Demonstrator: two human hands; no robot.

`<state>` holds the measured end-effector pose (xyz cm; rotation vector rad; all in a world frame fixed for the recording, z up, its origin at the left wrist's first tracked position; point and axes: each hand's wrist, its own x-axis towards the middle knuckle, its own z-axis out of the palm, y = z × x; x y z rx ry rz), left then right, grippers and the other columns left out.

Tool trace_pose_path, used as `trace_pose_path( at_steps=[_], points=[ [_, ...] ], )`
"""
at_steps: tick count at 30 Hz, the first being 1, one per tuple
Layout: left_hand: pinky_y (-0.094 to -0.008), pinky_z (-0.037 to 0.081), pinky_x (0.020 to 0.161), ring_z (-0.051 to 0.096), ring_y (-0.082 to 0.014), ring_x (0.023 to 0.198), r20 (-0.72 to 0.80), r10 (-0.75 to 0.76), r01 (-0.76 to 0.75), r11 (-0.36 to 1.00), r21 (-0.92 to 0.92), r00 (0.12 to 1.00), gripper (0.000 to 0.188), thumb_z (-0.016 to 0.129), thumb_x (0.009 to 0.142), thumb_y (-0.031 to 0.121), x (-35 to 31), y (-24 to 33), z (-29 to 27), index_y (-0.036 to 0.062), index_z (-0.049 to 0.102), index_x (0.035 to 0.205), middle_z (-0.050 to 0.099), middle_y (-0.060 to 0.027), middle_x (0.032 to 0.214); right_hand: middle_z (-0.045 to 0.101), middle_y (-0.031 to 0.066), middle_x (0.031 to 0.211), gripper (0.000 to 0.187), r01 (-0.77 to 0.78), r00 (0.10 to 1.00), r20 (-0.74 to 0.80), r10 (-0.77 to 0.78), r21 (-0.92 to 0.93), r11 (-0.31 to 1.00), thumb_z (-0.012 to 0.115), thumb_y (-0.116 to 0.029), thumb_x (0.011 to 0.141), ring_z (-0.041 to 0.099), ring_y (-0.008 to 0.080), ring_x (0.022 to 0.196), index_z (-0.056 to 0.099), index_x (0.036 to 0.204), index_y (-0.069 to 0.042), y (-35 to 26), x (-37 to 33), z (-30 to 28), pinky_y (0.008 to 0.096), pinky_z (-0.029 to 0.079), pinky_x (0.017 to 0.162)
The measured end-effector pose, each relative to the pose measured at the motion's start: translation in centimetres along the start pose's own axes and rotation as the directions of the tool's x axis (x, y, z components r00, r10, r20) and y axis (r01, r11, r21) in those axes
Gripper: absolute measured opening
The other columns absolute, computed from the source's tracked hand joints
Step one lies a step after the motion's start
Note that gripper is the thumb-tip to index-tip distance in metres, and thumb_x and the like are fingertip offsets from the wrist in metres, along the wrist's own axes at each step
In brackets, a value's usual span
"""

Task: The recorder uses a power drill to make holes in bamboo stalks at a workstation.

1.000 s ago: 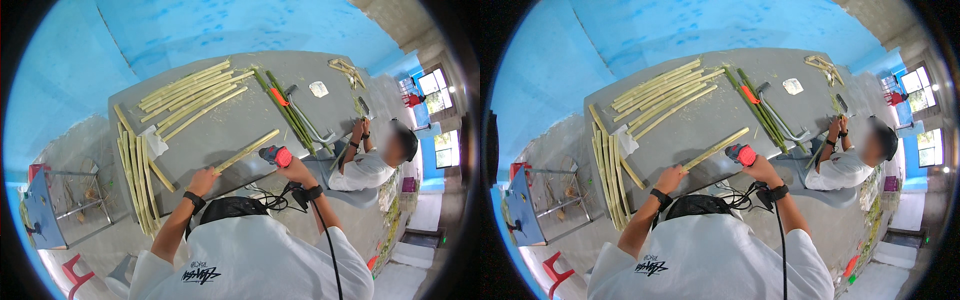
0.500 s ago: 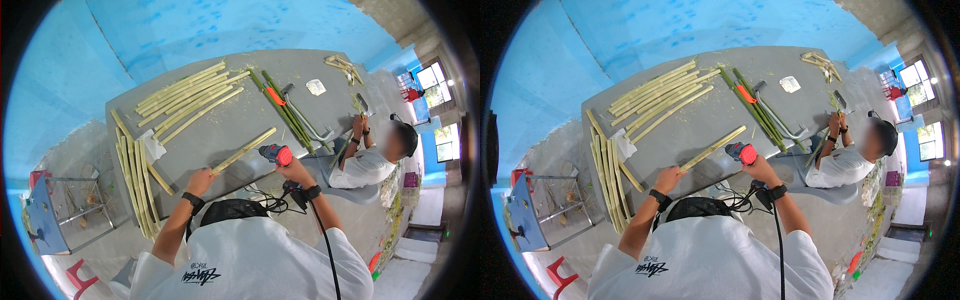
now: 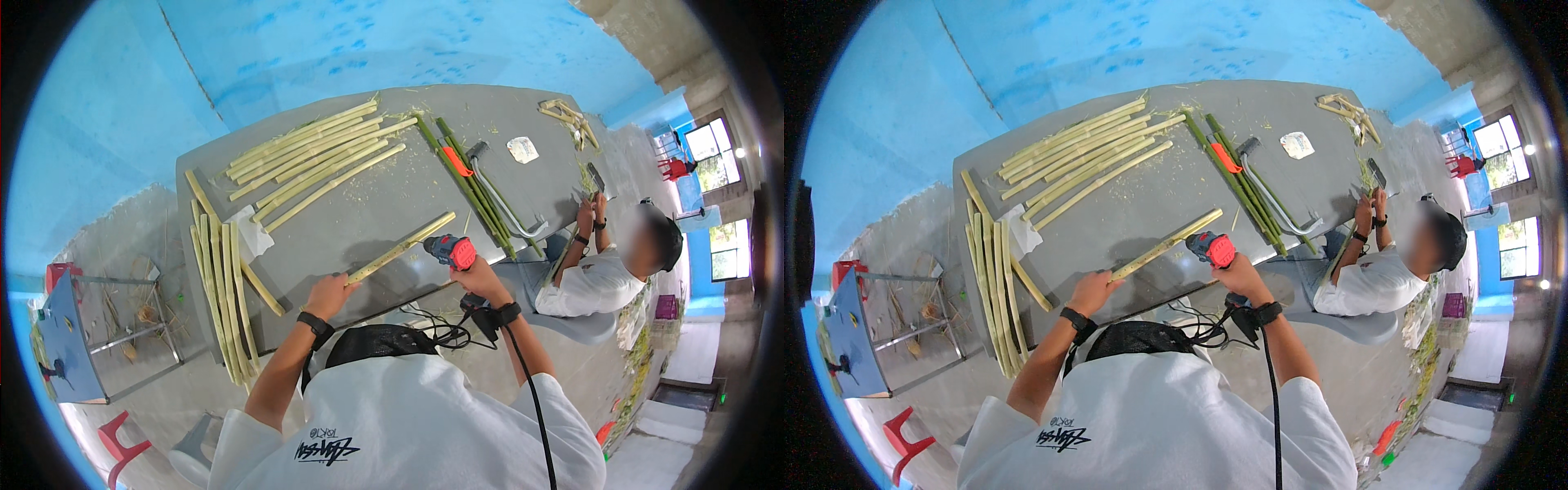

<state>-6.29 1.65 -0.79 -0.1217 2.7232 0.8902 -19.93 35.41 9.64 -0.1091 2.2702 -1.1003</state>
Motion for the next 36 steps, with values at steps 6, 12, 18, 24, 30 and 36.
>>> trace_pose_path(
  at_steps=[6, 12, 18, 24, 30, 36],
  points=[
    [-0.0529, 0.049, 0.069, 0.063, -0.0431, 0.08, 0.023, -0.002, 0.002, 1.0, -0.001, 1.0, 0.048, 0.053, 0.096, 0.052, 0.2, -0.1, -0.2, 0.0042, 0.06, 0.09, 0.064, -0.0215, 0.082, 0.058, 0.002, 0.063, 0.021, -0.059, 0.998, 0.0, 0.059, 0.005, 0.998, 0.068, -0.015, 0.076, 0.053, 0.0113, 0.049, 0.062, 0.091, -0.003, -0.8, 0.1, 0.0, 0.0297, 0.044, 0.047],
    [-0.0527, 0.048, 0.069, 0.062, -0.0432, 0.079, 0.028, -0.001, 0.002, 1.0, -0.016, 1.0, 0.048, 0.053, 0.096, 0.051, 0.1, 0.0, 0.0, 0.0039, 0.06, 0.09, 0.064, -0.0217, 0.081, 0.053, -0.0011, 0.059, 0.014, -0.033, 0.999, 0.032, 0.032, 0.028, 0.999, 0.068, -0.01, 0.077, 0.05, 0.0089, 0.046, 0.059, 0.087, -0.005, -1.0, -0.1, 0.0, 0.0271, 0.04, 0.042],
    [-0.053, 0.048, 0.067, 0.061, -0.0437, 0.075, -0.04, 0.032, -0.034, 0.998, -0.045, 0.999, 0.047, 0.054, 0.096, 0.049, 0.2, -0.8, 0.8, 0.0031, 0.059, 0.087, 0.063, -0.0217, 0.077, 0.056, 0.0019, 0.064, 0.019, -0.047, 0.998, 0.047, 0.046, 0.032, 0.998, 0.069, -0.013, 0.075, 0.052, 0.0124, 0.048, 0.061, 0.089, -0.003, -3.0, -0.3, -0.1, 0.0304, 0.042, 0.047],
    [-0.053, 0.047, 0.065, 0.061, -0.0435, 0.073, 0.002, 0.017, -0.017, 1.0, -0.024, 1.0, 0.048, 0.055, 0.096, 0.05, 0.4, -0.3, 0.4, 0.0031, 0.059, 0.084, 0.063, -0.021, 0.074, 0.054, 0.002, 0.06, 0.017, 0.028, 0.999, 0.031, -0.026, -0.083, 0.996, 0.07, -0.013, 0.076, 0.05, 0.0128, 0.044, 0.059, 0.085, -0.003, -2.9, 0.2, -0.1, 0.0305, 0.04, 0.044],
    [-0.053, 0.048, 0.065, 0.062, -0.0433, 0.074, -0.007, 0.014, -0.014, 1.0, -0.02, 1.0, 0.048, 0.055, 0.095, 0.05, 0.2, -0.1, 0.1, 0.0032, 0.059, 0.086, 0.063, -0.0209, 0.075, 0.051, 0.0024, 0.053, 0.016, -0.099, 0.992, 0.091, 0.091, 0.09, 0.991, 0.068, -0.01, 0.076, 0.051, 0.014, 0.041, 0.055, 0.083, -0.004, -2.0, 0.7, -0.6, 0.0306, 0.04, 0.04],
    [-0.0529, 0.048, 0.066, 0.062, -0.0433, 0.074, -0.005, 0.024, -0.024, 1.0, -0.012, 1.0, 0.047, 0.055, 0.095, 0.049, 0.2, -0.2, 0.1, 0.0033, 0.06, 0.088, 0.064, -0.021, 0.076, 0.051, 0.0024, 0.053, 0.016, -0.102, 0.99, 0.103, 0.093, 0.085, 0.991, 0.068, -0.009, 0.077, 0.052, 0.0141, 0.04, 0.055, 0.085, -0.004, -2.7, 0.7, -0.5, 0.0307, 0.041, 0.039]
  ],
)
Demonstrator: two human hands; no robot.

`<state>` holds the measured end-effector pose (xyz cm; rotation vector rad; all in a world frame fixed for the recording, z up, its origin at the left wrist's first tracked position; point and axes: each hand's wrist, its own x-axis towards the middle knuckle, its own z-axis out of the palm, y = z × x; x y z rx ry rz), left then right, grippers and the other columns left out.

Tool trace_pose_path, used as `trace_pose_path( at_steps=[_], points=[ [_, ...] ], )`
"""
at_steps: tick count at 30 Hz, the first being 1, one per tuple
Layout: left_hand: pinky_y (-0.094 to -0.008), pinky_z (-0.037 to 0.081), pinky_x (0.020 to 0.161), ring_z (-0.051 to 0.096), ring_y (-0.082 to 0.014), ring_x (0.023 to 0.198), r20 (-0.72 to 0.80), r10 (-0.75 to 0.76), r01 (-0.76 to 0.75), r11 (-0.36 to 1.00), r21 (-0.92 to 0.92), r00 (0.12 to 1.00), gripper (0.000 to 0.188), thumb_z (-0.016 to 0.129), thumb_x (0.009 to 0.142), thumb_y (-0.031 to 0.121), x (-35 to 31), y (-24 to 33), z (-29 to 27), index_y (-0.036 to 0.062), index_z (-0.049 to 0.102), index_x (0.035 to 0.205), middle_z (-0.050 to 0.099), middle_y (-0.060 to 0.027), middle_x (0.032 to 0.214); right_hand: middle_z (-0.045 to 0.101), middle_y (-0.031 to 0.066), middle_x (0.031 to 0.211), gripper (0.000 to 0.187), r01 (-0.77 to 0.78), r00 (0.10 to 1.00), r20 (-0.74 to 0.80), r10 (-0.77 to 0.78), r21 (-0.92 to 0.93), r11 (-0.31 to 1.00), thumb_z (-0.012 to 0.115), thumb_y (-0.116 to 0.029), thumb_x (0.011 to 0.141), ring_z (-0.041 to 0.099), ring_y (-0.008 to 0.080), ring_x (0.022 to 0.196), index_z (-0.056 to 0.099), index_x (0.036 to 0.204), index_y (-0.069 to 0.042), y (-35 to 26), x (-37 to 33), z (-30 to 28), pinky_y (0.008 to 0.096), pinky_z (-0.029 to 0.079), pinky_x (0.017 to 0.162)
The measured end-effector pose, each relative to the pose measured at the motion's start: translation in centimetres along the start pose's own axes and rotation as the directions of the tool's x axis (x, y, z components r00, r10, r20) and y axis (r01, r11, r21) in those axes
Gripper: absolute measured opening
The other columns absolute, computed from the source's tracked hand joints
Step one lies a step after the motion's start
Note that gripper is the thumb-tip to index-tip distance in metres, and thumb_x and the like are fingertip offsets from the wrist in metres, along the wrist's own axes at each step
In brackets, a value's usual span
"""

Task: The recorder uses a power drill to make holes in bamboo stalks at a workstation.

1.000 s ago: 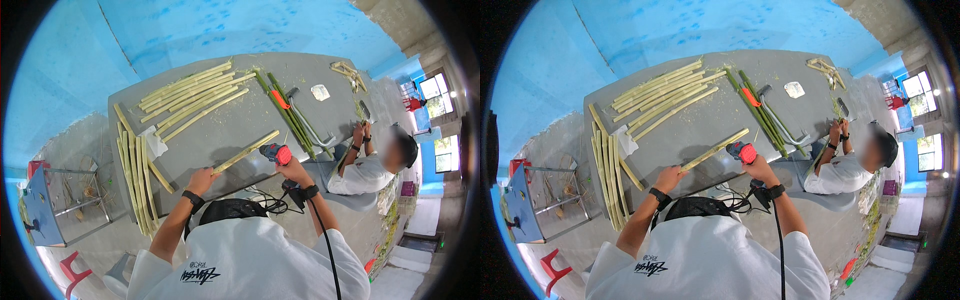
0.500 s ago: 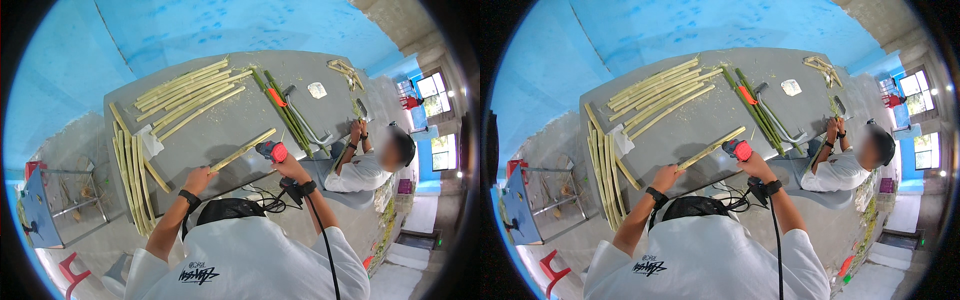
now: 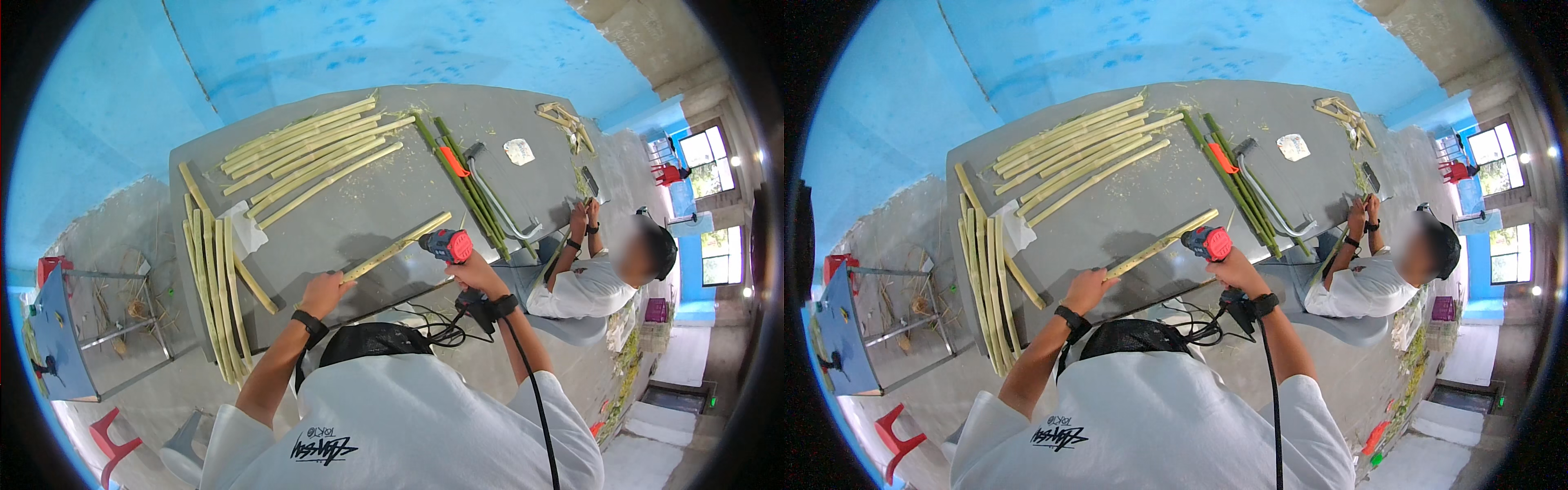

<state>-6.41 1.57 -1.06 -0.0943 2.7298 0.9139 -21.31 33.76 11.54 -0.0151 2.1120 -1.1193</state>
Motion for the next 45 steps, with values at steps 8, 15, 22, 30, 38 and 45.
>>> trace_pose_path(
  at_steps=[8, 15, 22, 30, 38, 45],
  points=[
    [-0.0528, 0.047, 0.065, 0.061, -0.0434, 0.074, -0.007, 0.0, 0.0, 1.0, -0.007, 1.0, 0.048, 0.055, 0.095, 0.05, 0.0, 0.1, 0.0, 0.0035, 0.059, 0.087, 0.063, -0.0209, 0.075, 0.05, 0.0023, 0.053, 0.015, -0.014, 1.0, 0.012, 0.015, -0.019, 1.0, 0.067, -0.008, 0.076, 0.051, 0.014, 0.04, 0.054, 0.084, -0.004, 0.1, 0.2, -0.3, 0.0312, 0.042, 0.039],
    [-0.0524, 0.048, 0.066, 0.062, -0.0429, 0.075, 0.002, -0.007, 0.007, 1.0, 0.013, 1.0, 0.047, 0.054, 0.096, 0.05, 0.0, 0.0, 0.1, 0.0032, 0.059, 0.089, 0.063, -0.021, 0.077, 0.05, 0.0025, 0.052, 0.014, -0.011, 1.0, 0.019, 0.01, 0.019, 1.0, 0.067, -0.008, 0.076, 0.05, 0.0141, 0.039, 0.054, 0.083, -0.005, 0.7, 0.4, -0.3, 0.0313, 0.043, 0.039],
    [-0.0529, 0.048, 0.067, 0.062, -0.0431, 0.077, 0.024, -0.015, 0.014, 1.0, 0.01, 1.0, 0.047, 0.054, 0.096, 0.049, 0.0, -0.1, 0.1, 0.0032, 0.06, 0.09, 0.064, -0.0216, 0.079, 0.05, 0.0023, 0.052, 0.014, -0.006, 1.0, 0.03, 0.005, 0.041, 0.999, 0.066, -0.008, 0.076, 0.05, 0.0139, 0.039, 0.054, 0.082, -0.005, 0.9, 0.4, -0.4, 0.0307, 0.043, 0.04],
    [-0.053, 0.049, 0.067, 0.063, -0.043, 0.077, 0.003, -0.012, 0.012, 0.999, 0.032, 1.0, 0.046, 0.054, 0.096, 0.049, 0.0, -0.1, 0.3, 0.0038, 0.06, 0.09, 0.064, -0.0215, 0.079, 0.05, 0.0021, 0.052, 0.015, -0.004, 1.0, 0.018, 0.003, 0.03, 1.0, 0.067, -0.008, 0.075, 0.051, 0.014, 0.04, 0.055, 0.083, -0.004, 0.9, 0.4, -0.5, 0.0305, 0.042, 0.04],
    [-0.0524, 0.049, 0.067, 0.062, -0.0429, 0.077, 0.001, -0.018, 0.018, 0.999, 0.035, 1.0, 0.047, 0.054, 0.096, 0.049, -0.1, 0.0, 0.2, 0.0037, 0.06, 0.09, 0.064, -0.0212, 0.079, 0.05, 0.0019, 0.052, 0.016, -0.012, 1.0, 0.016, 0.012, 0.006, 1.0, 0.066, -0.009, 0.074, 0.05, 0.0138, 0.039, 0.054, 0.084, -0.005, 0.6, 0.3, -0.5, 0.0304, 0.042, 0.04],
    [-0.0529, 0.048, 0.067, 0.062, -0.0433, 0.076, -0.021, -0.001, 0.001, 1.0, 0.017, 1.0, 0.047, 0.054, 0.096, 0.05, -0.1, 0.0, 0.3, 0.0037, 0.06, 0.09, 0.064, -0.0211, 0.078, 0.05, 0.0019, 0.052, 0.015, -0.003, 1.0, 0.008, 0.003, -0.012, 1.0, 0.067, -0.009, 0.075, 0.051, 0.0136, 0.04, 0.054, 0.082, -0.005, 0.6, 0.2, -0.4, 0.0305, 0.043, 0.04]
  ],
)
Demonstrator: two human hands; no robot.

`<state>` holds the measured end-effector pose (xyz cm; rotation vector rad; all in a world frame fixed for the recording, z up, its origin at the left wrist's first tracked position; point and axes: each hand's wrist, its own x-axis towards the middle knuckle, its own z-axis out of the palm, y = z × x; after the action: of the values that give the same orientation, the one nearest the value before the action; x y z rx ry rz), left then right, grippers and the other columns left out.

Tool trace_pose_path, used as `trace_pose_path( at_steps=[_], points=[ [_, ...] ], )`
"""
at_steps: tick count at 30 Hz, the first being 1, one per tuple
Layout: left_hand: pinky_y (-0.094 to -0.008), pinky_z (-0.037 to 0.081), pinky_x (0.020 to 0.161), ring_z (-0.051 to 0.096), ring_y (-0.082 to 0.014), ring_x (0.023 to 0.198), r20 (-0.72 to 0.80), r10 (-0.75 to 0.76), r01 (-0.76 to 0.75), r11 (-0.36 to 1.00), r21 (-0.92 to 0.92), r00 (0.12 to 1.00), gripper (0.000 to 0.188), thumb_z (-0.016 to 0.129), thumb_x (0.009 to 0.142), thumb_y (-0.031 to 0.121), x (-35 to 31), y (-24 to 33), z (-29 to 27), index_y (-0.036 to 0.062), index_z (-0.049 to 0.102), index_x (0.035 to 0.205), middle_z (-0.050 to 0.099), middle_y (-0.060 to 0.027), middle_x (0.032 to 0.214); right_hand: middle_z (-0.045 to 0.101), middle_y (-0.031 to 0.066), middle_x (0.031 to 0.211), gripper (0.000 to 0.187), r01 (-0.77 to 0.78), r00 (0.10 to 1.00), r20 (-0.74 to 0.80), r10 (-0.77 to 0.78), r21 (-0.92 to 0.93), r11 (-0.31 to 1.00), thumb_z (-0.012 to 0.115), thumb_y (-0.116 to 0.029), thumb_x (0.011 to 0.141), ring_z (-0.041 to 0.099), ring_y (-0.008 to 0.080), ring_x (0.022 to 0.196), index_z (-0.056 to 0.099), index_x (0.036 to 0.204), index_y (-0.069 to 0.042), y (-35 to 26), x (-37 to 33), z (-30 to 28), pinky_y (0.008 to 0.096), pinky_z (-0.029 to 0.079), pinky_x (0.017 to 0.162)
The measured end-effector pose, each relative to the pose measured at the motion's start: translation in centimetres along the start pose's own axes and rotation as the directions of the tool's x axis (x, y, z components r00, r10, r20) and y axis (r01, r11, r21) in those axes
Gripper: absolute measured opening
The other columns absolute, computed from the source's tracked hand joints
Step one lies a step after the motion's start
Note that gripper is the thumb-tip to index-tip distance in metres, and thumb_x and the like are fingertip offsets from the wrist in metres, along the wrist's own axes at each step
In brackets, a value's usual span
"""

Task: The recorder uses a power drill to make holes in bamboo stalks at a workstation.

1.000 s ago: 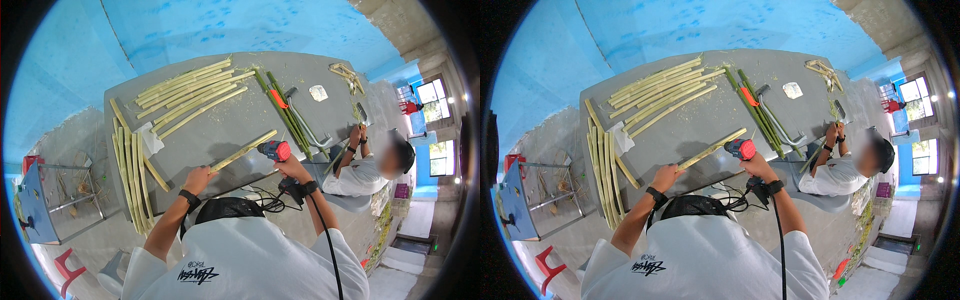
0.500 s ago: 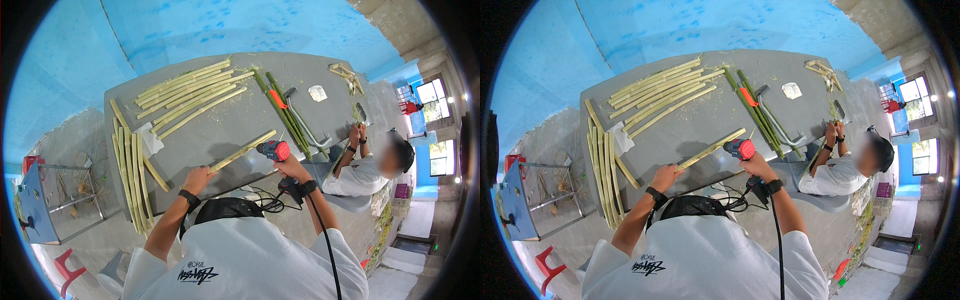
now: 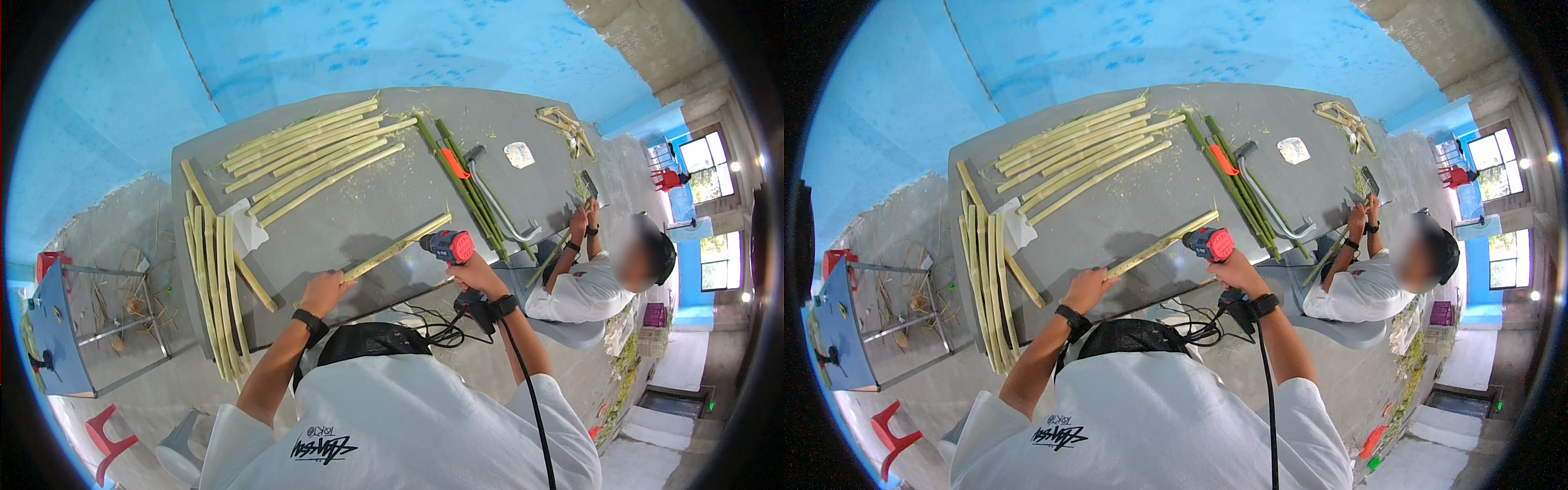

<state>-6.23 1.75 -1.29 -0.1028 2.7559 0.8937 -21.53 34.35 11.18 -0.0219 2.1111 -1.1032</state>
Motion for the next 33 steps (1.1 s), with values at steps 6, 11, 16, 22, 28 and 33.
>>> trace_pose_path(
  at_steps=[6, 11, 16, 22, 28, 33],
  points=[
    [-0.053, 0.048, 0.066, 0.062, -0.0433, 0.076, -0.002, 0.005, -0.005, 1.0, 0.008, 1.0, 0.047, 0.054, 0.096, 0.05, -0.1, 0.04, -0.09, 0.0037, 0.06, 0.09, 0.064, -0.0214, 0.078, 0.051, 0.0024, 0.053, 0.015, 0.002, 1.0, -0.003, -0.002, 0.015, 1.0, 0.067, -0.01, 0.075, 0.052, 0.0138, 0.041, 0.054, 0.081, -0.004, 0.47, 0.17, 0.01, 0.0306, 0.044, 0.04],
    [-0.0528, 0.048, 0.067, 0.062, -0.0431, 0.076, -0.003, 0.004, -0.004, 1.0, 0.007, 1.0, 0.048, 0.054, 0.096, 0.05, -0.01, 0.12, -0.04, 0.0036, 0.061, 0.088, 0.064, -0.0213, 0.077, 0.051, 0.0023, 0.054, 0.015, 0.016, 1.0, 0.008, -0.016, 0.019, 1.0, 0.067, -0.009, 0.076, 0.052, 0.0136, 0.041, 0.055, 0.083, -0.004, 1.05, 0.39, -0.07, 0.0304, 0.044, 0.04],
    [-0.0528, 0.048, 0.067, 0.062, -0.0429, 0.075, -0.007, 0.005, -0.005, 1.0, 0.013, 1.0, 0.048, 0.054, 0.096, 0.05, -0.04, 0.1, -0.1, 0.0034, 0.061, 0.088, 0.064, -0.0211, 0.077, 0.052, 0.002, 0.054, 0.015, 0.018, 1.0, 0.006, -0.018, 0.027, 0.999, 0.067, -0.009, 0.076, 0.052, 0.0136, 0.041, 0.056, 0.084, -0.004, 0.67, 0.27, -0.01, 0.0301, 0.044, 0.04],
    [-0.0527, 0.048, 0.067, 0.062, -0.0428, 0.076, 0.011, -0.004, 0.004, 1.0, 0.012, 1.0, 0.048, 0.053, 0.096, 0.05, -0.05, 0.12, -0.13, 0.0037, 0.061, 0.09, 0.064, -0.0217, 0.079, 0.052, 0.0017, 0.055, 0.016, 0.004, 1.0, 0.0, -0.004, -0.02, 1.0, 0.068, -0.01, 0.075, 0.052, 0.0135, 0.041, 0.057, 0.085, -0.004, 0.16, 0.06, -0.01, 0.0299, 0.045, 0.041],
    [-0.0522, 0.048, 0.067, 0.062, -0.0426, 0.077, 0.006, 0.001, -0.001, 1.0, 0.016, 1.0, 0.047, 0.054, 0.096, 0.05, -0.1, 0.34, -0.36, 0.0035, 0.061, 0.09, 0.064, -0.0214, 0.079, 0.052, 0.0019, 0.056, 0.017, 0.014, 1.0, 0.013, -0.014, -0.017, 1.0, 0.069, -0.011, 0.075, 0.053, 0.0134, 0.043, 0.057, 0.085, -0.004, 0.3, 0.17, -0.2, 0.0303, 0.045, 0.041],
    [-0.0518, 0.048, 0.065, 0.063, -0.0421, 0.074, 0.002, 0.015, -0.015, 1.0, 0.002, 1.0, 0.046, 0.054, 0.096, 0.049, -0.02, 0.09, -0.21, 0.0037, 0.061, 0.089, 0.064, -0.0206, 0.077, 0.051, 0.0018, 0.055, 0.017, 0.01, 1.0, 0.014, -0.01, 0.008, 1.0, 0.068, -0.01, 0.075, 0.052, 0.0133, 0.042, 0.055, 0.084, -0.004, 0.43, 0.34, -0.22, 0.0305, 0.044, 0.04]
  ],
)
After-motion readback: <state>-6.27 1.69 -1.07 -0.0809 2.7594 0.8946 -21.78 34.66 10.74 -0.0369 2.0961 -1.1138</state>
